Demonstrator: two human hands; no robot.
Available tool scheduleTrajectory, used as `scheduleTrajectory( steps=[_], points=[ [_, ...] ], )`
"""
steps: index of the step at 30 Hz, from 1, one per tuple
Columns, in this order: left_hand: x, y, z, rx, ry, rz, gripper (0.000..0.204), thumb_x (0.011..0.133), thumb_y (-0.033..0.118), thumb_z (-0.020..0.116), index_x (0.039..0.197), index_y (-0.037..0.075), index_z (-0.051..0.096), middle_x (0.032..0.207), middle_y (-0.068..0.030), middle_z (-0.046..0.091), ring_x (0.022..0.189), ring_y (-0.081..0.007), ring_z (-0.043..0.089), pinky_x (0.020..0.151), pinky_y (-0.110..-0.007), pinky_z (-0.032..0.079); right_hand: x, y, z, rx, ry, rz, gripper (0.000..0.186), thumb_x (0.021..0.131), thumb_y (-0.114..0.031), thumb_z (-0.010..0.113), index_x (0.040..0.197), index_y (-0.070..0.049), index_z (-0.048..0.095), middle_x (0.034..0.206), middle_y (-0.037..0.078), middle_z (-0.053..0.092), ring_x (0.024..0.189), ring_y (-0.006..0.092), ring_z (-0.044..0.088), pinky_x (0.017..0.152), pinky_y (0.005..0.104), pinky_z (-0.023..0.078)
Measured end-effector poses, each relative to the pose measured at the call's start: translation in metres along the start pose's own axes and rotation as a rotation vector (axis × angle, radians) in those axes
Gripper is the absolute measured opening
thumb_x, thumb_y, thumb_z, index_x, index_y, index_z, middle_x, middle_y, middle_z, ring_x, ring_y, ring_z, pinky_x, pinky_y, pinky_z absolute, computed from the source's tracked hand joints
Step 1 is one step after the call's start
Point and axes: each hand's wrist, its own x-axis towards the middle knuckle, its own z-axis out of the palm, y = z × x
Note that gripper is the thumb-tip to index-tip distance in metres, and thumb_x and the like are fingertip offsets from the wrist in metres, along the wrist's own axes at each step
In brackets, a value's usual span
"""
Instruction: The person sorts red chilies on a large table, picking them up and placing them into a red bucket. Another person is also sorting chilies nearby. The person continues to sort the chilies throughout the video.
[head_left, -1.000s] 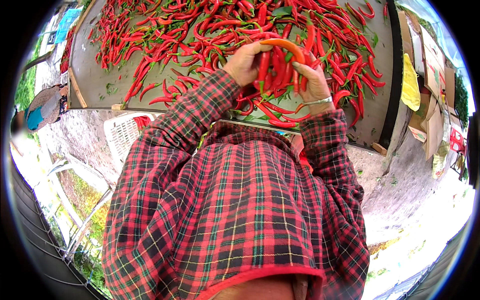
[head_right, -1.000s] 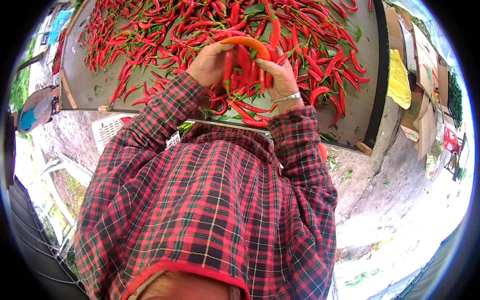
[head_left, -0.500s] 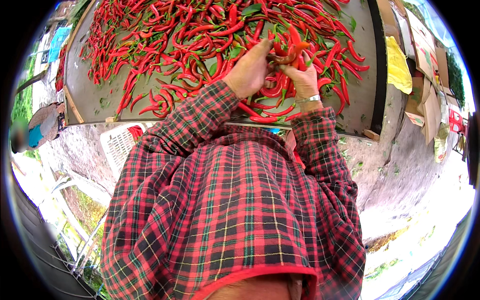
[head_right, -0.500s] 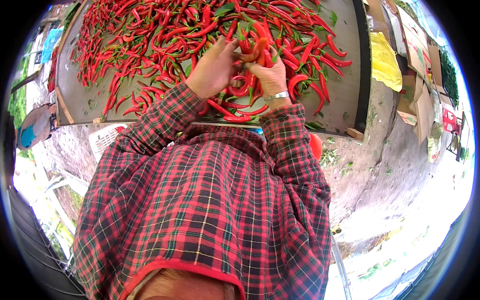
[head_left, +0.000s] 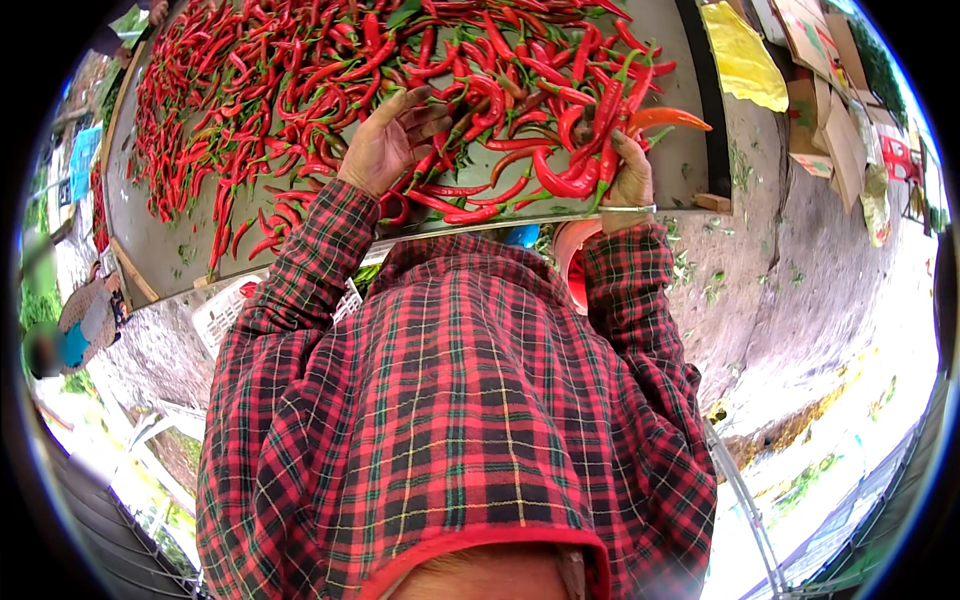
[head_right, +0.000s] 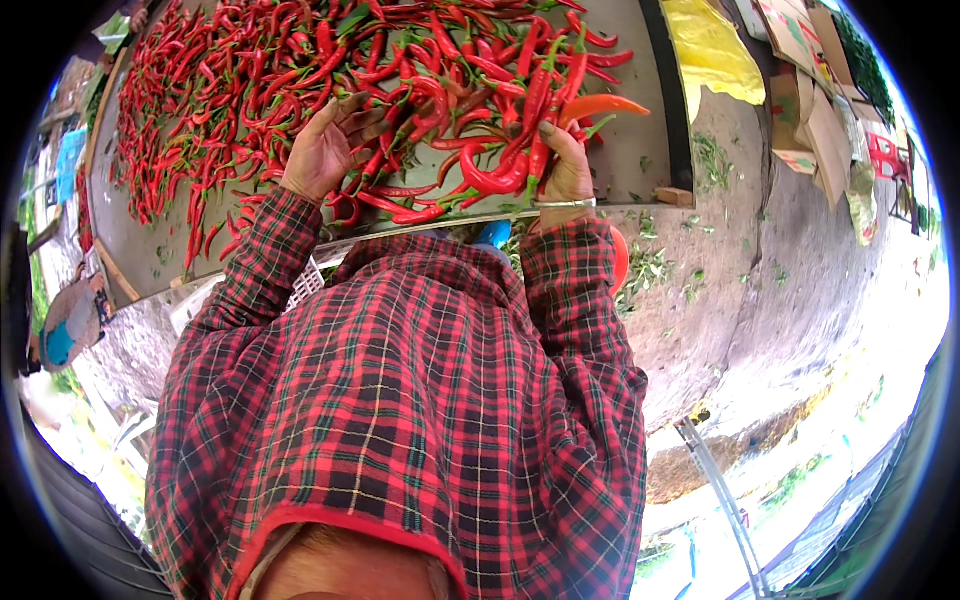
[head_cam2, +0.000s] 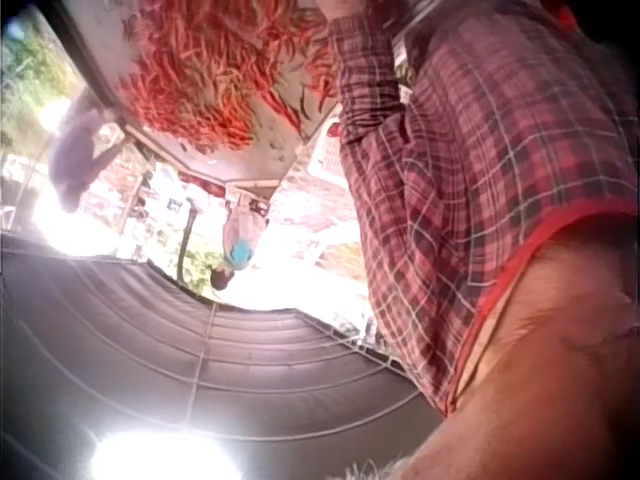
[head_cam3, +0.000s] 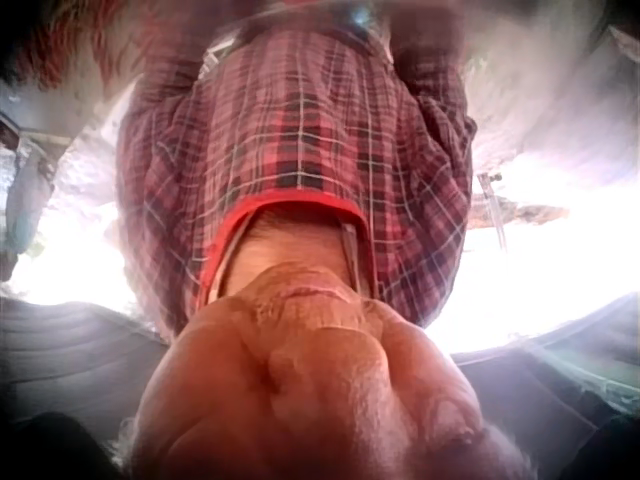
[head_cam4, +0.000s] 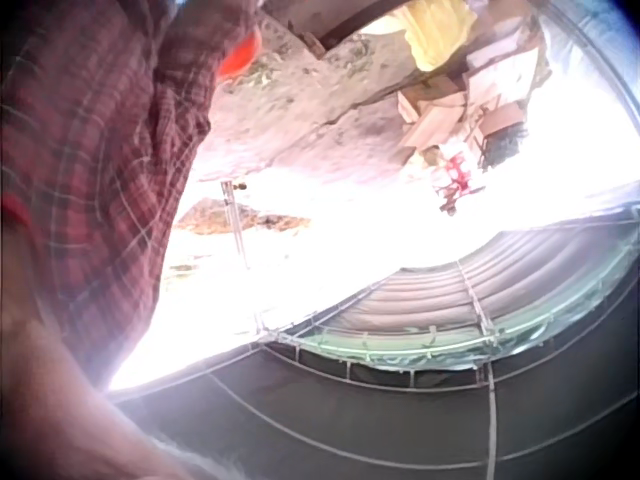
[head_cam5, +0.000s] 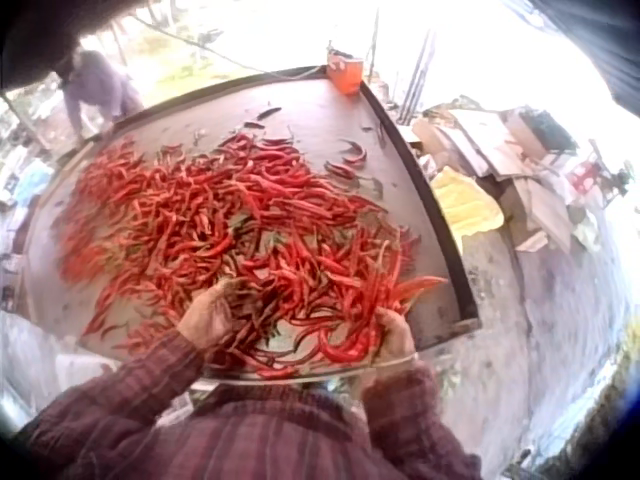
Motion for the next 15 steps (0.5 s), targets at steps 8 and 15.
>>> scheduleTrajectory(
  steps=[8,15],
  points=[
    [0.004,-0.032,0.053,0.250,0.037,0.144,0.027,0.091,0.018,0.057,0.116,0.009,0.060,0.101,-0.0041,0.067,0.092,-0.0157,0.063,0.073,-0.028,0.045,-0.123,-0.053,-0.072,0.029,0.061,-0.141,0.046,0.083,-0.012,0.064,0.124,0.001,0.049,0.110,0.016,0.061,0.092,0.0275,0.064,0.076,0.0390,0.056],
    [-0.030,-0.132,0.215,0.880,-0.633,0.119,0.027,0.080,0.010,0.070,0.104,0.000,0.062,0.085,-0.0051,0.066,0.080,-0.0088,0.061,0.071,-0.024,0.050,-0.193,-0.031,-0.163,0.029,0.273,-0.306,0.041,0.089,-0.011,0.062,0.127,-0.002,0.050,0.121,0.013,0.059,0.108,0.0276,0.059,0.096,0.0430,0.047]
  ],
)
